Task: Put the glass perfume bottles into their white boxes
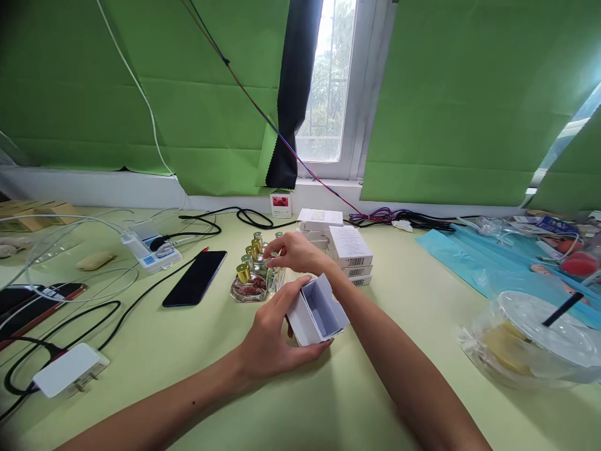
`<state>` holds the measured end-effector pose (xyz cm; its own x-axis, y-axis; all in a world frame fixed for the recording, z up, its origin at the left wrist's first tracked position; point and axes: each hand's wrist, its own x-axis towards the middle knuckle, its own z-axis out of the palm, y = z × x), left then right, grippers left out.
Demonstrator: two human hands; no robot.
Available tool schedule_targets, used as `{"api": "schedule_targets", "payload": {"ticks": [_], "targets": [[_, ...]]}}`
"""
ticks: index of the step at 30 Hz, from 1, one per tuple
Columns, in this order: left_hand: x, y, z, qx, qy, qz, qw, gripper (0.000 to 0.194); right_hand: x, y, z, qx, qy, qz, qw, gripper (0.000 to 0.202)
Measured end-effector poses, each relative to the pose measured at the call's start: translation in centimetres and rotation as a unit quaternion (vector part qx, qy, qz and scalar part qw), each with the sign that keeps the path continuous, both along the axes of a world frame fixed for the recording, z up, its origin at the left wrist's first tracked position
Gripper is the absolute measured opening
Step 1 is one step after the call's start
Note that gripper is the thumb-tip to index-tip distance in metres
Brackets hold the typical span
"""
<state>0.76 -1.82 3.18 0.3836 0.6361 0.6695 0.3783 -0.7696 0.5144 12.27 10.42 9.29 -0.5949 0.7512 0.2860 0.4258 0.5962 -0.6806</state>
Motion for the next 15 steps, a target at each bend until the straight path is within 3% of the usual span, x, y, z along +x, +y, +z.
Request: {"api": "schedule_targets", "payload": {"ticks": [5,10,15], "targets": [[0.0,0.0,-0.1,0.002,0.010,-0.004,1.000,0.086,0.5,0.3,0.2,0.034,-0.024,0.007,0.999,0.009],[0.0,0.0,-0.3,0.009,0.008,0.000,1.000,0.087,1.7,0.8,0.7,0.032,-0.043,0.069,0.996,0.028],[0.0,-0.1,-0.2,0.008,0.019,-0.001,1.000,0.089,2.5,1.1,0.8,0.026,-0.047,0.079,0.995,0.033]]}}
